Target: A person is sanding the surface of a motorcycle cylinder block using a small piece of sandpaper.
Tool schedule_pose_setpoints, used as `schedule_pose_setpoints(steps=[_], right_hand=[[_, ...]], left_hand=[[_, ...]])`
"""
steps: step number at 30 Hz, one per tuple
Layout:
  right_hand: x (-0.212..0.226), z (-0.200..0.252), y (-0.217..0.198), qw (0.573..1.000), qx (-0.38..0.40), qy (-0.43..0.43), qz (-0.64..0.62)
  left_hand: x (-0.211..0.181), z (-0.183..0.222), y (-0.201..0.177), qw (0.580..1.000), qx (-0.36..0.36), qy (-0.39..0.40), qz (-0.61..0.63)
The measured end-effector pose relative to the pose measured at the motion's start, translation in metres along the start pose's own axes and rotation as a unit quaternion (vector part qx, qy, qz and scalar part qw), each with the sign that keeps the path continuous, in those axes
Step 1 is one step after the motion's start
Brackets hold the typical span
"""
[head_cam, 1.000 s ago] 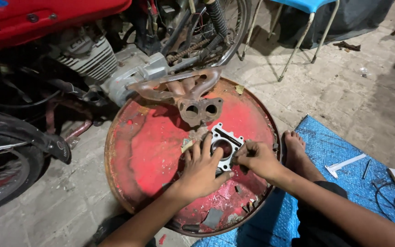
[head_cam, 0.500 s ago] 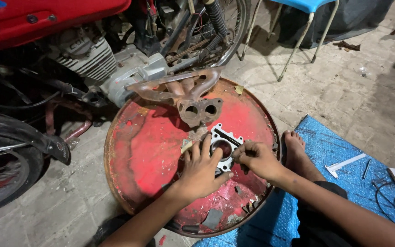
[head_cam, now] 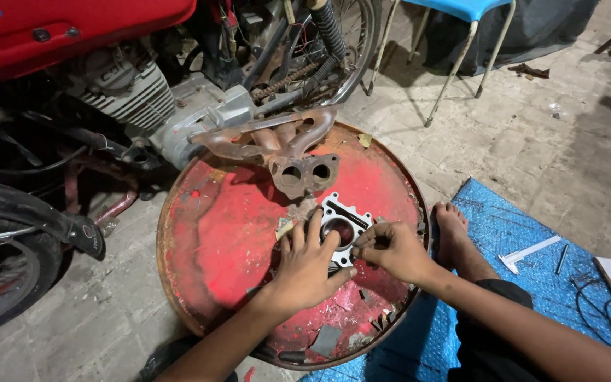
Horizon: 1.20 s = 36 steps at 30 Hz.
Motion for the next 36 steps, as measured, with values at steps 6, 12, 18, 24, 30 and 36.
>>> schedule_pose_setpoints(steps=[6,12,18,24,30,36], right_hand=[[0.014,0.005,0.002,0.998,-0.010,-0.044,0.052],[0.011,0.008,0.009,0.943,-0.028,-0.184,0.274],[0.009,0.016,0.025,0.869,-0.025,-0.308,0.386],[0.007,0.016,0.031,0.861,-0.025,-0.364,0.354],[0.011,0.019,0.030,0.860,-0.005,-0.370,0.350],[-0.014,0.009,0.037,0.776,-0.012,-0.398,0.489]], left_hand=[[-0.002,0.000,-0.003,1.000,0.004,0.000,-0.005],[0.002,-0.002,0.001,1.000,-0.003,0.010,-0.003],[0.011,-0.005,0.011,0.998,-0.023,0.013,-0.051],[0.014,-0.006,0.012,0.998,-0.009,-0.007,-0.064],[0.015,-0.005,0.012,0.997,-0.031,0.010,-0.063],[0.010,-0.005,0.008,0.998,-0.011,-0.003,-0.055]])
Point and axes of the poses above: each hand's wrist, its own z-axis away from the middle knuckle, its own y-axis out of the palm, x = y × z, the point moved 8 cm from there along -z, towards the middle knuckle, and after that the axes turned 11 degrees about y, right-handed, at the moved point
